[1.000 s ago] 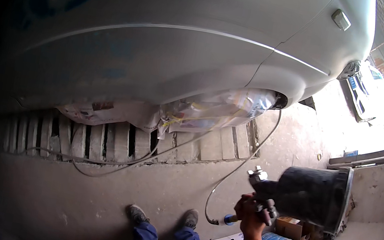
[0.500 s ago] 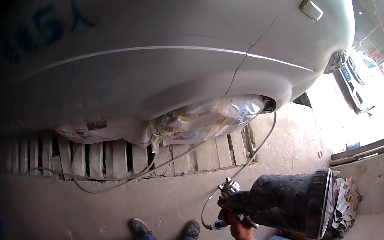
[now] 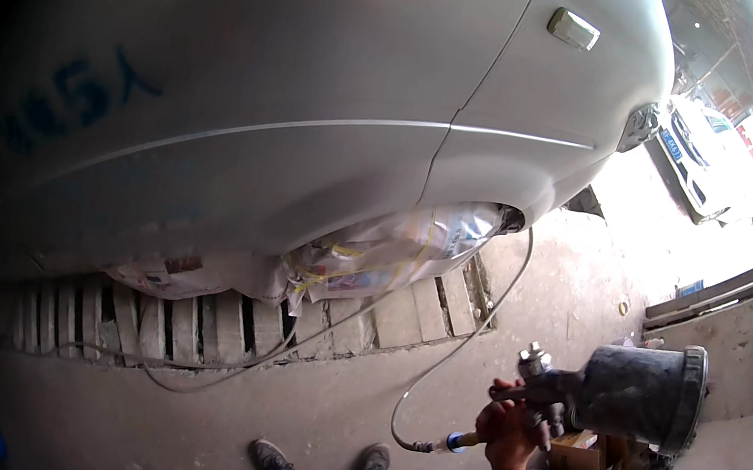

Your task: The person uses a spray gun to apply paint to the rear bumper of a silver car. The car is partially masked with blue plastic and yellow tape. The person moves around the bumper, spraying different sections and occasionally touching the surface with their hand to check the finish.

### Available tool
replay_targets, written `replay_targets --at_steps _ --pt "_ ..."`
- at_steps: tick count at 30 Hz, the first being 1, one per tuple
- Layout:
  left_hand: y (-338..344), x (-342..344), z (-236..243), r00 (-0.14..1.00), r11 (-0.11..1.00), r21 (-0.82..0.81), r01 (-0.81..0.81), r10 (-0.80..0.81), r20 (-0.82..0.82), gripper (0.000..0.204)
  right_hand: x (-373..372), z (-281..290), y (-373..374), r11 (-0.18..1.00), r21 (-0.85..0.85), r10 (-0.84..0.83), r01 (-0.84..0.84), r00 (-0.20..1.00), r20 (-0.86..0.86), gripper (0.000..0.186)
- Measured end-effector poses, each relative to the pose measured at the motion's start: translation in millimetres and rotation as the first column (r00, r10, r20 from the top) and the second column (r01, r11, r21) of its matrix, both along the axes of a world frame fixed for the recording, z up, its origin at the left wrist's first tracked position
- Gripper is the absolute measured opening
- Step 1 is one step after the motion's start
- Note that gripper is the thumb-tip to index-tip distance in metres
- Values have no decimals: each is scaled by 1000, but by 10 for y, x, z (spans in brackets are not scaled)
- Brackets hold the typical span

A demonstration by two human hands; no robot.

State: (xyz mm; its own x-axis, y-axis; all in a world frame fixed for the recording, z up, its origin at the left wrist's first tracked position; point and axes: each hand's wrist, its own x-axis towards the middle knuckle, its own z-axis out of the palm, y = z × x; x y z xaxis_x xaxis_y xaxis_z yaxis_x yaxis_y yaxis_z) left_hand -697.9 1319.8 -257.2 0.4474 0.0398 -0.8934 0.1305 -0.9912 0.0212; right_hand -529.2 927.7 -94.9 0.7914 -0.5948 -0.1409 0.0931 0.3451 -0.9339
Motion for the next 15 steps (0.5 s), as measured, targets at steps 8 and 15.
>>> replay_targets --at_steps 8,15 --pt "-329 258 -75 995 995 -42 95 -95 1 50 396 303 -159 910 -247 348 -332 937 22 13" --pt "-619 474 -138 982 977 -99 187 -188 -1 46 165 299 -853 957 -81 -282 280 959 -17 29"
